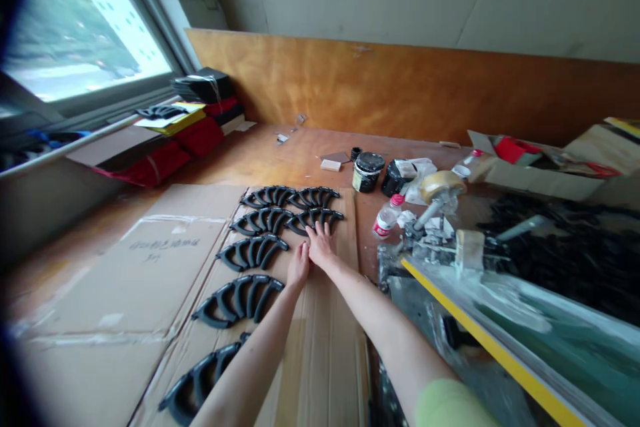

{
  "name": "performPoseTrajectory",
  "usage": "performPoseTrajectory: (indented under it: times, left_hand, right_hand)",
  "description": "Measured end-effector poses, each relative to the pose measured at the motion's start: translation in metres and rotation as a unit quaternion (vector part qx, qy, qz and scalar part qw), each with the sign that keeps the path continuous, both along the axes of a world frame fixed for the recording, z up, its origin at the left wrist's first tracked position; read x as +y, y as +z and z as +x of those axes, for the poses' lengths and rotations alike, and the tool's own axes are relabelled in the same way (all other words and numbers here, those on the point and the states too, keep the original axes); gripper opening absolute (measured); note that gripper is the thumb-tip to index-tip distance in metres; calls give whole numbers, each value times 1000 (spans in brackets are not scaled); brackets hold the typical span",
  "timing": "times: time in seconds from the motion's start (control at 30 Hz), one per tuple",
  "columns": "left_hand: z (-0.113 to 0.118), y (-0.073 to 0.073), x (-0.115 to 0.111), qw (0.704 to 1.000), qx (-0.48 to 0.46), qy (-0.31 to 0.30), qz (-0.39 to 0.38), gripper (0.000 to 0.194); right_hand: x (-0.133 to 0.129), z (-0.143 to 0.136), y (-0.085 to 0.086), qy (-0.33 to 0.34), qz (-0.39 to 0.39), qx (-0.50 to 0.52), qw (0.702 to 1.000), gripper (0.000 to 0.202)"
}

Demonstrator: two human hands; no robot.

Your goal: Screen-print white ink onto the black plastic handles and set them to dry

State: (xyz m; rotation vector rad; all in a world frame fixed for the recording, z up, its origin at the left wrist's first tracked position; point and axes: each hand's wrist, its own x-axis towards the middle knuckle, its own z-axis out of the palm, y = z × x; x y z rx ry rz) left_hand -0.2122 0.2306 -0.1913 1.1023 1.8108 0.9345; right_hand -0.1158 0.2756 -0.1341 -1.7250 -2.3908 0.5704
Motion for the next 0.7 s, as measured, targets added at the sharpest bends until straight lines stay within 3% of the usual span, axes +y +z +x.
performPoseTrajectory:
  times: [0.1, 0.2, 0.3, 0.37, 0.43, 0.53, 0.6, 0.7]
  left_hand:
    - [6, 3, -8, 1000, -11, 3, 1, 54]
    - [18, 7, -28, 999, -41, 6, -6, 54]
    - [36, 20, -61, 997, -79, 12, -15, 59]
    - [54, 37, -85, 993, -116, 15, -15, 61]
    - [79, 64, -108, 983, -182, 17, -8, 64]
    - [128, 120, -135, 956, -290, 5, 37, 65]
    - [166, 163, -149, 939, -330, -9, 92, 62]
    - [218, 219, -165, 916, -369, -28, 159, 56]
  right_hand:
    - [-61, 37, 17, 69, 44, 65, 995, 51]
    - [-131, 95, 34, 117, 87, 114, 983, 41]
    - [-193, 176, 49, 81, 131, 113, 982, 31]
    - [-222, 237, 54, 20, 157, 86, 984, 29]
    - [-240, 294, 54, -41, 166, 65, 983, 29]
    - [-250, 356, 48, -81, 137, 16, 987, 30]
    - [-250, 377, 42, -47, 117, -8, 992, 35]
    - [-248, 386, 36, 24, 112, 3, 993, 44]
